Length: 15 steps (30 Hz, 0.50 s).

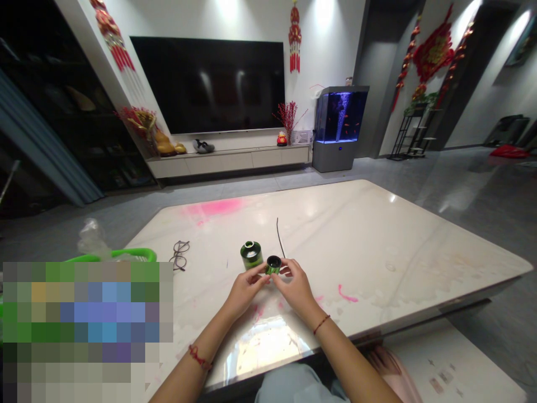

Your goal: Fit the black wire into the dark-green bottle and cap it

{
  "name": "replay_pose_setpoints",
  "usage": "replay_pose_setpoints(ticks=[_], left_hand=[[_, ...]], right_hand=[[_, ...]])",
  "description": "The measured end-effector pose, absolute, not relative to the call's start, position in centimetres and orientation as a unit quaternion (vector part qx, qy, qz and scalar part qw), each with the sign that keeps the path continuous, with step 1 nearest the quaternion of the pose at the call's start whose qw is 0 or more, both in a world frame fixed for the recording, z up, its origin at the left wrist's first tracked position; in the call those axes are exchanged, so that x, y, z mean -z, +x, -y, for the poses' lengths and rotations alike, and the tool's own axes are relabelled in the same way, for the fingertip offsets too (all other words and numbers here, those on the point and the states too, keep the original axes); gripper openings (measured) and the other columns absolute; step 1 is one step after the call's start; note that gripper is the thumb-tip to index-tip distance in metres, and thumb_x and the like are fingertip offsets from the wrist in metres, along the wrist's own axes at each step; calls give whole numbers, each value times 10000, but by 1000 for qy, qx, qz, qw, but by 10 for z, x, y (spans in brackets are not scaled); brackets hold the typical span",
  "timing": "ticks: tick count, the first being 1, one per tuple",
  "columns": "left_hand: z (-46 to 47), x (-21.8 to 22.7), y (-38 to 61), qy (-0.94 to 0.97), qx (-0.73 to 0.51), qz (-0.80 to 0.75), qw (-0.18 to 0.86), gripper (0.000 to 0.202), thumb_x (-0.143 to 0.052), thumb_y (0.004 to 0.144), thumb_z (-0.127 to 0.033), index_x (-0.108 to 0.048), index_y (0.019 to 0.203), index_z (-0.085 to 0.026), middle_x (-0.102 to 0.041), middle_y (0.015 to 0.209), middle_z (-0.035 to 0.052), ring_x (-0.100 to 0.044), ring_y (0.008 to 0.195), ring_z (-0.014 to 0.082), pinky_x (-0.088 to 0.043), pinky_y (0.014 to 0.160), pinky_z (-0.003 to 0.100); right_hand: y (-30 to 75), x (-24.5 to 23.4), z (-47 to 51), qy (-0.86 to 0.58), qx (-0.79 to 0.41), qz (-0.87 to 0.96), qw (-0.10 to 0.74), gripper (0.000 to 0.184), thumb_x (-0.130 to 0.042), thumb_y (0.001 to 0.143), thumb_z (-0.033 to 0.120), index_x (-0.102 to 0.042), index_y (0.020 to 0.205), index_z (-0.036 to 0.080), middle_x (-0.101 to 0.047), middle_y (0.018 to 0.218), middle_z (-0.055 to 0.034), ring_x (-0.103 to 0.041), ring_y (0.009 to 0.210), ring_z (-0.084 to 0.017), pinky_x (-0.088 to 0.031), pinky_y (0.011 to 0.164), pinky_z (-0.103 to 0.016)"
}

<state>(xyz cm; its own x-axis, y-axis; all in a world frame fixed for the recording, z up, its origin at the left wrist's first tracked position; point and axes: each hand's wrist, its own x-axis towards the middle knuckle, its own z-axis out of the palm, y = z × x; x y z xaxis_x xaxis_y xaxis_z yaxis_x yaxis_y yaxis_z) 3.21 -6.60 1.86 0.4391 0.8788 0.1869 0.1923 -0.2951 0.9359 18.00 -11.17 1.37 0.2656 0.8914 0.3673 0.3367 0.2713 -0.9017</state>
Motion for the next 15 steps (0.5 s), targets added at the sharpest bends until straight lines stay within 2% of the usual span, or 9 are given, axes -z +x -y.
replay_pose_setpoints(ticks=[3,7,15], left_hand=[[66,-18,32,715,-378,-356,468,400,-560,798,-291,-576,1179,-168,-680,1047,86,-655,856,195,-527,796,346],[67,-19,31,737,-382,-354,431,346,-542,811,-298,-607,1134,-190,-646,1126,79,-634,950,202,-508,848,352],[68,-23,31,743,-418,-397,340,272,-591,774,-291,-664,1017,-197,-694,995,64,-659,759,161,-544,711,300]], right_hand=[[180,-14,112,-556,-242,549,576,284,-598,719,286,-599,984,184,-638,931,-62,-610,810,-176,-494,753,-327],[179,-15,113,-557,-244,550,572,292,-596,721,276,-593,999,187,-634,951,-61,-606,830,-177,-490,770,-334],[181,-17,114,-571,-205,572,551,280,-584,722,224,-584,1001,201,-625,943,-52,-588,840,-183,-483,766,-337]])
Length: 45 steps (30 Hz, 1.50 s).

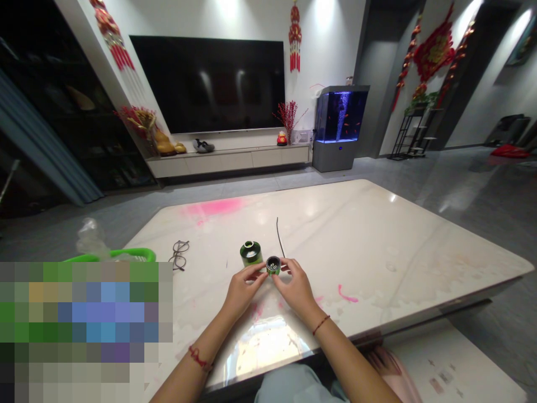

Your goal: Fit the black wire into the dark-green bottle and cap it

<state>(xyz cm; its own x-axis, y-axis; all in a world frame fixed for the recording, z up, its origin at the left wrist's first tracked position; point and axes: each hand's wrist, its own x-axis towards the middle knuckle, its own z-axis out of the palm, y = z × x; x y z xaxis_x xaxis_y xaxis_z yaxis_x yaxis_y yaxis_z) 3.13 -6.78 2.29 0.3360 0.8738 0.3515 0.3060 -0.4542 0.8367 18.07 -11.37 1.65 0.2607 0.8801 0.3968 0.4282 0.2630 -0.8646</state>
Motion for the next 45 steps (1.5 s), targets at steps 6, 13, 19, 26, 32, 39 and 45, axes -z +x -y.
replay_pose_setpoints(ticks=[6,13,19,26,32,39,45], left_hand=[[67,-22,32,727,-413,-422,350,227,-595,764,-323,-690,919,-187,-716,907,51,-661,772,169,-536,732,299],[68,-21,30,748,-382,-440,317,240,-539,798,-317,-679,970,-225,-718,896,30,-657,752,167,-520,729,299],[69,-23,27,752,-405,-444,270,244,-528,806,-308,-651,1006,-242,-709,858,13,-643,709,148,-515,707,286],[64,-26,21,704,-510,-457,187,170,-506,815,-305,-627,858,-192,-643,844,27,-612,729,132,-503,664,252],[59,-24,19,670,-529,-494,164,170,-532,794,-312,-586,898,-189,-583,906,39,-601,768,148,-510,668,283],[47,-11,16,655,-518,-498,233,430,-593,755,-308,-474,1158,-213,-547,1160,82,-581,998,192,-485,856,357],[42,-4,17,652,-490,-506,280,518,-591,757,-315,-426,1238,-215,-518,1259,96,-536,1102,211,-434,942,379]], right_hand=[[181,-13,113,-572,-169,594,540,296,-580,709,192,-573,1005,194,-614,926,-51,-576,840,-186,-479,766,-340],[179,-11,113,-567,-155,602,540,318,-580,708,188,-563,1026,200,-620,936,-49,-587,840,-183,-484,778,-342],[180,-9,111,-585,-148,587,539,290,-573,710,221,-547,997,189,-623,950,-60,-588,868,-192,-474,805,-352],[187,2,105,-652,-126,520,537,280,-572,691,259,-513,956,189,-620,931,-69,-590,863,-209,-469,801,-366],[187,5,104,-653,-128,528,529,316,-556,700,246,-505,1005,184,-613,962,-78,-583,883,-215,-466,818,-373],[188,8,103,-650,-107,563,499,315,-557,702,227,-554,1014,182,-627,981,-74,-571,927,-226,-445,866,-381],[186,7,104,-674,-97,569,462,304,-573,710,246,-558,1007,183,-639,953,-74,-571,911,-234,-446,833,-376]])
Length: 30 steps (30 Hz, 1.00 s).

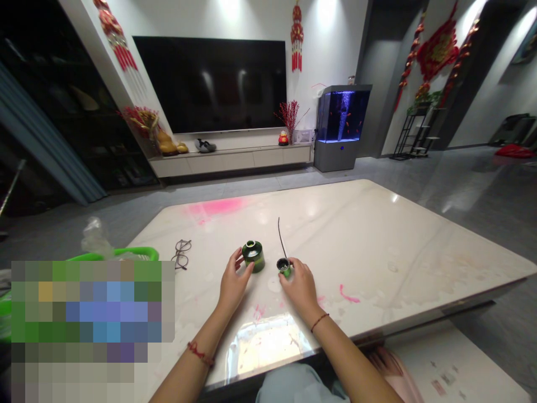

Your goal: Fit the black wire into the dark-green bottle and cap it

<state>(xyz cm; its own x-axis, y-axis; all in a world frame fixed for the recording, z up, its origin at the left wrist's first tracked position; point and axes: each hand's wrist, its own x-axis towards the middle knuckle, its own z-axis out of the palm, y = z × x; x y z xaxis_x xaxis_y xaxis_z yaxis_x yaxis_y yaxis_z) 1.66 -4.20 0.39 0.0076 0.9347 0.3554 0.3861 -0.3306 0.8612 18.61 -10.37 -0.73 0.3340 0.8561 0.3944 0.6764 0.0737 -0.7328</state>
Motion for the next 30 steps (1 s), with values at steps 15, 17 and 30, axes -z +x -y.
replay_pose_setpoints(ticks=[15,17,30], left_hand=[[45,-8,15,655,-471,-506,304,522,-603,748,-312,-436,1236,-230,-574,1196,87,-556,1086,205,-442,925,371],[45,-8,15,656,-471,-506,304,520,-601,751,-311,-435,1236,-227,-572,1198,89,-557,1083,205,-444,924,373],[44,-7,15,653,-480,-499,309,517,-612,744,-298,-442,1227,-225,-579,1184,92,-563,1080,208,-460,912,375]], right_hand=[[188,13,102,-687,-71,577,436,307,-583,715,274,-561,1008,185,-657,888,-67,-593,855,-230,-456,770,-347],[189,12,102,-687,-72,578,434,307,-584,716,275,-560,1010,189,-656,889,-66,-594,857,-230,-454,772,-346],[195,14,94,-704,-52,580,406,322,-609,710,324,-563,1003,198,-654,870,-58,-593,848,-229,-433,781,-347]])
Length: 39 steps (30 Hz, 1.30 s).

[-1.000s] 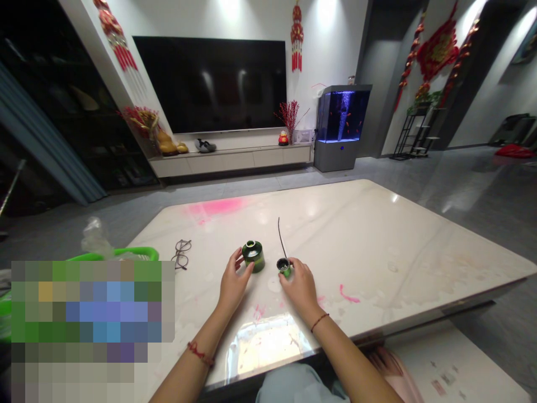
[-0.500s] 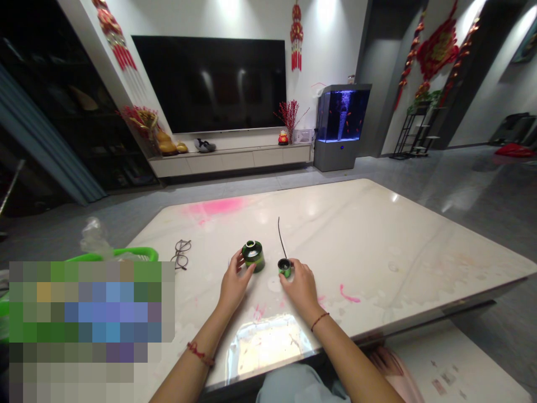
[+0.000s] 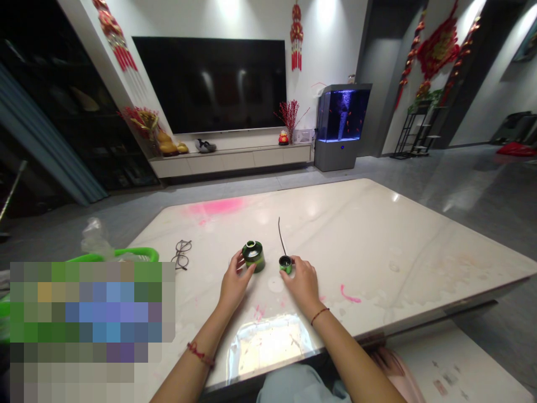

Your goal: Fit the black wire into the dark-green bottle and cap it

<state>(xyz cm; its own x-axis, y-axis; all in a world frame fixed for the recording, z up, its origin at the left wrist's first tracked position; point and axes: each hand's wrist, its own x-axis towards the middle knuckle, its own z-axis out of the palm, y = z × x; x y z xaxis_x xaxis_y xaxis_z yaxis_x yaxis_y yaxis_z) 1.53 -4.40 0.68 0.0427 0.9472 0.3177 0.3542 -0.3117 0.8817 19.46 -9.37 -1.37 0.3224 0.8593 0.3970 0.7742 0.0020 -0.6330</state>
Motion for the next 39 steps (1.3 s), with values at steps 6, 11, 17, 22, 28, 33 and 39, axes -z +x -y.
replay_pose_setpoints(ticks=[6,11,17,22,28,33,39], left_hand=[[44,-6,15,655,-475,-500,309,508,-603,749,-299,-437,1223,-220,-579,1180,96,-564,1081,207,-463,905,370],[43,-5,15,654,-481,-500,302,519,-615,741,-308,-443,1224,-230,-587,1169,91,-578,1060,211,-470,889,376],[43,-3,15,656,-478,-498,305,514,-606,750,-316,-438,1229,-232,-585,1172,88,-568,1073,209,-466,894,376],[43,-4,15,650,-481,-502,307,514,-619,735,-314,-450,1213,-229,-590,1164,88,-572,1069,212,-467,892,374],[43,-4,15,652,-480,-502,305,521,-617,734,-314,-446,1219,-233,-587,1166,85,-570,1072,209,-472,883,366],[44,-4,15,654,-479,-503,300,525,-616,736,-321,-441,1223,-234,-587,1167,88,-569,1074,208,-473,884,363],[44,-5,16,655,-471,-507,304,524,-605,746,-326,-428,1230,-234,-576,1186,86,-562,1084,206,-472,884,358]], right_hand=[[200,17,90,-716,-35,562,412,315,-599,711,323,-557,993,189,-657,863,-63,-597,831,-228,-437,752,-337],[208,18,89,-728,-20,543,417,303,-568,725,310,-554,1000,183,-656,864,-68,-598,820,-226,-435,746,-335],[213,17,90,-737,-21,526,425,309,-525,739,276,-536,1028,167,-655,912,-82,-603,846,-226,-442,758,-339],[210,21,89,-742,-1,523,420,418,-516,731,249,-484,1135,150,-647,983,-107,-605,889,-236,-441,788,-354],[207,19,91,-732,25,525,433,478,-514,728,240,-445,1190,141,-587,1101,-141,-568,974,-260,-436,833,-382],[204,11,93,-727,39,543,419,446,-503,746,234,-460,1178,136,-581,1095,-139,-525,1031,-280,-420,868,-402],[206,14,89,-731,2,525,437,436,-487,761,237,-458,1179,118,-594,1080,-149,-554,997,-265,-444,850,-393]])
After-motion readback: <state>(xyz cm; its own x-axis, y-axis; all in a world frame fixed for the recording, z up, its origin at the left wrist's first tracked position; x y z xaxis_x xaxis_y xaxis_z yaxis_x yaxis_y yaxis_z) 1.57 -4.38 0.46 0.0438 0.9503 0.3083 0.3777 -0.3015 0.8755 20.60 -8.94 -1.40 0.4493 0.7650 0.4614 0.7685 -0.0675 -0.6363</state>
